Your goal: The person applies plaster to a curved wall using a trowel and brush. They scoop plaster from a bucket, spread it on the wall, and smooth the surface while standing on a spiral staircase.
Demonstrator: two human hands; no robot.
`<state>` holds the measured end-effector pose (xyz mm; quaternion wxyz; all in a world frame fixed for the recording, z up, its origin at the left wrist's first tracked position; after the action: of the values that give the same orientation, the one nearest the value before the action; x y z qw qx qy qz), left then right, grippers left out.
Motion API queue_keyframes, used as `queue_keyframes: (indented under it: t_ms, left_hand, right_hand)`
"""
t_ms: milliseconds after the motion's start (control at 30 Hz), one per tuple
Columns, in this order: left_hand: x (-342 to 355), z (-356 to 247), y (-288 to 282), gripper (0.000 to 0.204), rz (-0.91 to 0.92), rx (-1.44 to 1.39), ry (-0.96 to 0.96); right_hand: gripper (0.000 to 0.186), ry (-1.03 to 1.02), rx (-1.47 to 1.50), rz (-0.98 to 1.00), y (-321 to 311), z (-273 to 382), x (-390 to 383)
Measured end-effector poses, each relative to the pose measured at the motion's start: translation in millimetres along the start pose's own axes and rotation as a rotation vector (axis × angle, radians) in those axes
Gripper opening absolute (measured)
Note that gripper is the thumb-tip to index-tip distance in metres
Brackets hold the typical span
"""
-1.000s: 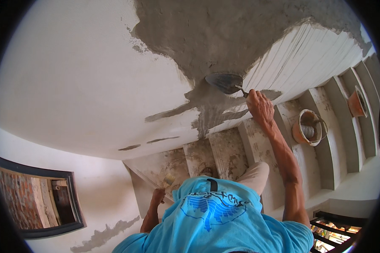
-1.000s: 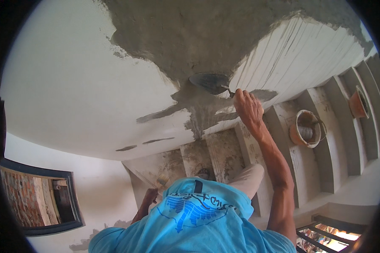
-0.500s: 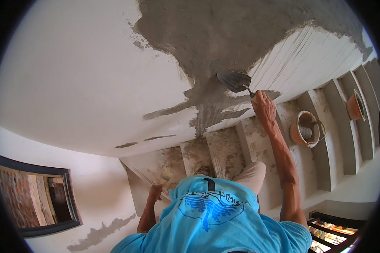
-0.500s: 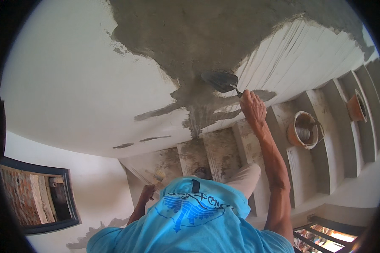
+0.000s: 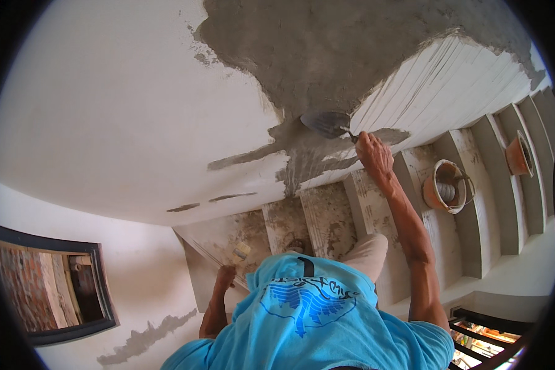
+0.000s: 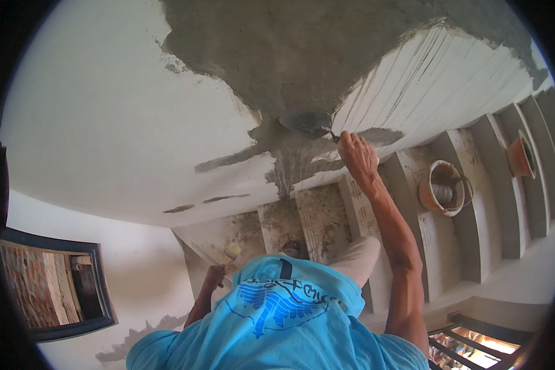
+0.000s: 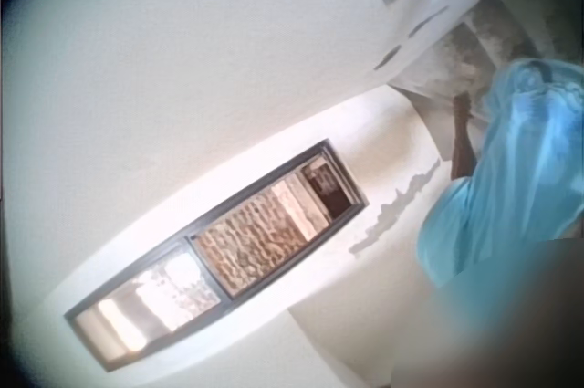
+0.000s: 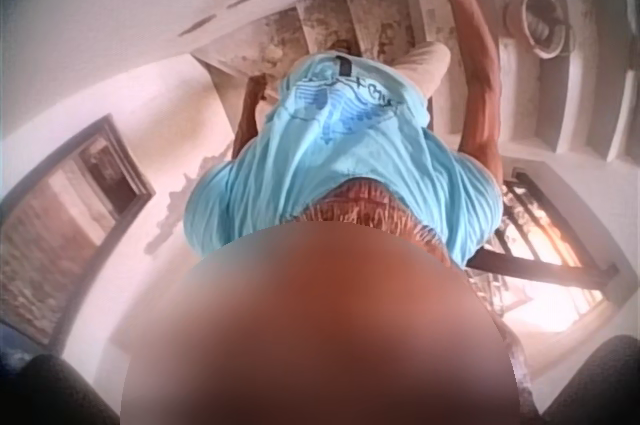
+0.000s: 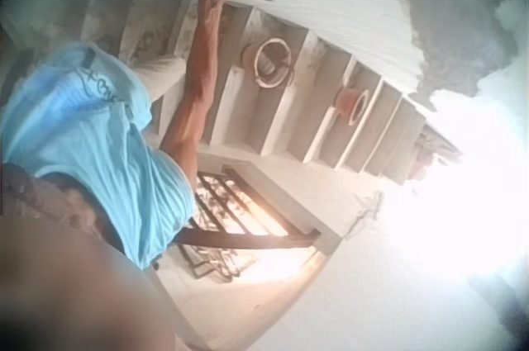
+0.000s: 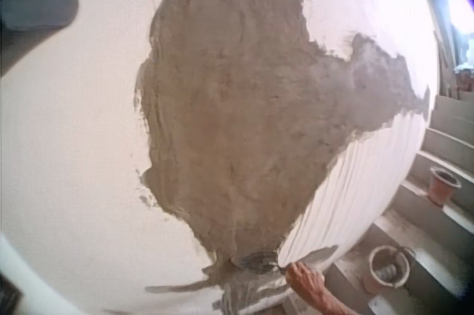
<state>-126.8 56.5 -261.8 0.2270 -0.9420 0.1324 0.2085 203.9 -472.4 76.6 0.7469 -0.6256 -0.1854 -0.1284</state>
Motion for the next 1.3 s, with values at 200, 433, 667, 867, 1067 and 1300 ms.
queue_keyframes:
  t_ms: [200, 433, 667, 867, 1067, 1300]
  left_hand:
    - [-15.7, -30.7, 8.5, 0.028, -0.132, -0.312, -0.524]
    - [-9.8, -45.1, -0.3, 0.030, -0.165, -0.295, -0.449]
    - [-11.5, -12.0, 10.4, 0.020, 0.078, -0.018, -0.381]
    - [-3.4, 7.4, 4.9, 0.043, -0.030, -0.057, -0.413]
    - [19.4, -58.4, -9.9, 0.041, 0.004, -0.074, -0.384]
    - [39.1, -94.9, -26.8, 0.038, 0.001, -0.112, -0.281]
  right_hand:
    - [0.024, -0.016, 0.091, -0.047, -22.8, 14.1, 4.4]
    - [0.020, -0.046, -0.023, -0.066, -0.3, 0.4, 17.5]
    - [0.026, -0.041, -0.166, 0.264, 77.9, -57.1, -92.9]
    - [0.026, 0.202, 0.235, 0.547, 88.0, -31.8, -167.4]
    - [0.031, 0.428, 0.629, 0.274, 67.8, -1.0, -185.3]
    - [0.031, 0.611, 0.754, -0.117, 68.8, 11.5, -116.5]
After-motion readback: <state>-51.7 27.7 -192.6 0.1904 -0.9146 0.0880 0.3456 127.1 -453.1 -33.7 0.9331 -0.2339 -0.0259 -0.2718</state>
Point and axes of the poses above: each hand's wrist, its own x-axis towards the middle knuckle, its own y-axis out of the palm, z = x × y, the point moved 4 cm from there along x, towards the middle knuckle, and after that the axes turned 8 degrees about y, right-handed, at the moved point
